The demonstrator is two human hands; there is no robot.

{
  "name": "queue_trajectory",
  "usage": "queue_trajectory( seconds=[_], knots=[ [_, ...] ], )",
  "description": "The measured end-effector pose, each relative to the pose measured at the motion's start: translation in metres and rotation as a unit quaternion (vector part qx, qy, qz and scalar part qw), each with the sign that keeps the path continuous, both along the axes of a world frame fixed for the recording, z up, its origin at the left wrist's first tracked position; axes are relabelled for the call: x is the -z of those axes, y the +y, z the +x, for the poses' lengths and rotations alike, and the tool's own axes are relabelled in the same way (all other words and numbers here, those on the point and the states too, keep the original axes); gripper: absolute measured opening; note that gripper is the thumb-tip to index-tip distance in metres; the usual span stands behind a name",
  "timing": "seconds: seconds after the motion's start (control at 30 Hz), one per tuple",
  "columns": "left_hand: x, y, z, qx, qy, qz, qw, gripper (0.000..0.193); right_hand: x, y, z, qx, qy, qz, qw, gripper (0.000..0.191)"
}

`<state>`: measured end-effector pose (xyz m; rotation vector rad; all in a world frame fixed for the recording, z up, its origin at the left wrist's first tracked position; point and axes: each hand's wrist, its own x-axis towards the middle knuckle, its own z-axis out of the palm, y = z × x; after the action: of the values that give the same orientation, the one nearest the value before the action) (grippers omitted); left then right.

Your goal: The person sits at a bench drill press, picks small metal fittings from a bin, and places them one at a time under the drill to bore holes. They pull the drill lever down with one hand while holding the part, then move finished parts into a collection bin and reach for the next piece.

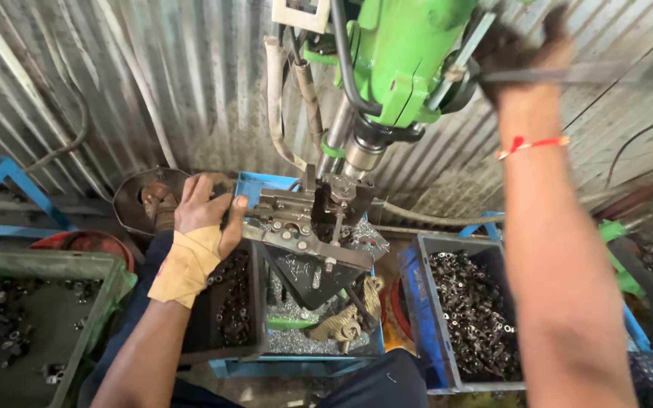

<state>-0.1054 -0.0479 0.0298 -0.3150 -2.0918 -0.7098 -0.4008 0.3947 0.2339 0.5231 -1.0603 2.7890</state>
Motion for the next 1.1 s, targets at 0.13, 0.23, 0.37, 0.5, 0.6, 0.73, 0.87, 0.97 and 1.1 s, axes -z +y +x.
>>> queue_trajectory(
  seconds=[0.13, 0.23, 0.37, 0.5, 0.6, 0.73, 0.87, 0.97, 1.1],
  knots=[
    [0.002, -0.001, -0.003, -0.012, -0.01, -0.004, 1.0, 0.018, -0.063, 0.012, 0.073, 0.1, 0.104, 0.044, 0.989, 0.059],
    [0.004, -0.002, -0.003, -0.015, -0.011, -0.009, 1.0, 0.018, -0.069, 0.009, 0.161, 0.105, 0.16, 0.183, 0.964, 0.055],
    [0.005, -0.002, -0.003, -0.006, -0.009, -0.008, 1.0, 0.017, -0.028, -0.003, 0.244, 0.084, 0.235, 0.252, 0.935, 0.051],
    [0.003, 0.001, 0.0, -0.003, -0.014, 0.001, 1.0, 0.016, 0.003, -0.012, 0.263, 0.111, 0.293, 0.212, 0.926, 0.047],
    [0.001, 0.003, 0.001, -0.004, -0.015, -0.004, 1.0, 0.016, 0.008, -0.016, 0.262, 0.129, 0.32, 0.184, 0.92, 0.044],
    [0.001, 0.005, 0.001, -0.01, -0.007, -0.01, 1.0, 0.017, 0.01, -0.021, 0.265, 0.148, 0.341, 0.167, 0.913, 0.041],
    [0.003, 0.005, 0.001, -0.011, -0.021, -0.013, 1.0, 0.017, 0.015, -0.025, 0.27, 0.163, 0.356, 0.16, 0.906, 0.039],
    [0.004, 0.005, 0.0, -0.011, -0.021, -0.015, 1.0, 0.017, 0.019, -0.026, 0.272, 0.174, 0.366, 0.159, 0.9, 0.037],
    [0.004, 0.006, -0.001, -0.009, -0.028, -0.013, 0.999, 0.016, 0.022, -0.028, 0.274, 0.184, 0.375, 0.156, 0.895, 0.035]
  ],
)
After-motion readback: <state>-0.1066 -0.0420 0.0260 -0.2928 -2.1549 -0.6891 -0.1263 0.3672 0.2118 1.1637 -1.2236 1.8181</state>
